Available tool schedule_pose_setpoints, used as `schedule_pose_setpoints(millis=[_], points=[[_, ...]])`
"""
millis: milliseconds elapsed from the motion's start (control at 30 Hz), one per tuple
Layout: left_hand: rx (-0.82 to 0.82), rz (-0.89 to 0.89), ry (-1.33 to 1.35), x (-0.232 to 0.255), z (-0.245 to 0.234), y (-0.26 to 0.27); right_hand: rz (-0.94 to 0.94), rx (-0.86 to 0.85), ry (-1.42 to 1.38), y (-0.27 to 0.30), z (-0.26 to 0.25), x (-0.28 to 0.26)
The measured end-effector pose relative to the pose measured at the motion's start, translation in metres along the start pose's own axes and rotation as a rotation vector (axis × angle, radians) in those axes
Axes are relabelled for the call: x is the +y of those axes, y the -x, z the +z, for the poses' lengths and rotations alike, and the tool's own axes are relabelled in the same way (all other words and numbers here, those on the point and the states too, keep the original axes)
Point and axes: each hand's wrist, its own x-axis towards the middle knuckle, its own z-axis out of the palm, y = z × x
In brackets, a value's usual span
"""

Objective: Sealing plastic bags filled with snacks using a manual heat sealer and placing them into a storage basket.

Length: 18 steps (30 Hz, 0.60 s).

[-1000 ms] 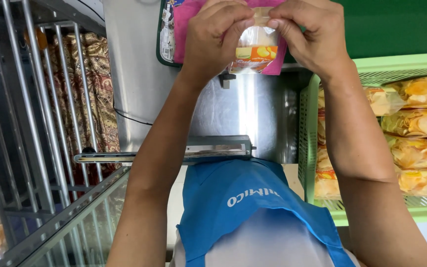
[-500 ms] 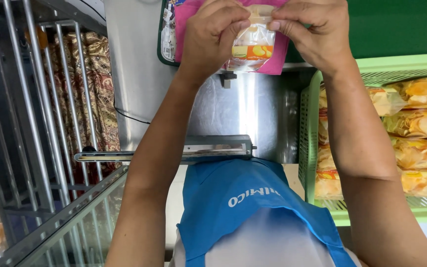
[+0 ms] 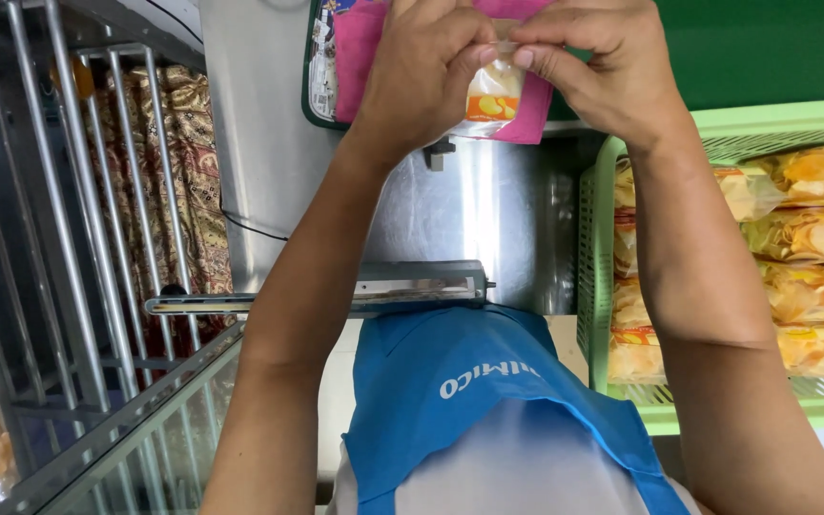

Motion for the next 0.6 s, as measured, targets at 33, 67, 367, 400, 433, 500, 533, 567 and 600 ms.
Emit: schedule_pose_setpoints(millis=[33, 67, 367, 400, 433, 500, 533, 567, 600], points=[[-0.004, -0.017, -0.008, -0.004, 0.003, 0.002, 0.006, 0.014, -0.037, 0.001, 0.002, 0.005], [-0.007, -0.033, -0.015, -0.007, 0.005, 0.003, 0.012, 0.027, -0.074, 0.002, 0.003, 0.010], [-0.022, 0.013, -0.014, -0.007, -0.004, 0.004, -0.030, 0.074, -0.086, 0.003, 0.006, 0.008], [-0.022, 0.015, -0.017, -0.010, -0.004, 0.006, -0.034, 0.075, -0.085, 0.006, 0.006, 0.011], [-0.019, 0.014, -0.040, -0.013, -0.004, 0.008, -0.022, 0.098, -0.055, 0.009, 0.007, 0.015], [-0.016, 0.014, -0.068, -0.013, -0.006, 0.011, -0.015, 0.125, -0.026, 0.014, 0.011, 0.024], [-0.008, 0.017, -0.075, -0.010, -0.007, 0.011, -0.011, 0.146, 0.004, 0.017, 0.013, 0.029], [-0.002, 0.021, -0.080, -0.006, -0.008, 0.010, -0.004, 0.169, 0.037, 0.021, 0.014, 0.033], [-0.004, 0.026, -0.083, -0.010, -0.005, 0.012, -0.007, 0.174, 0.037, 0.021, 0.015, 0.032]])
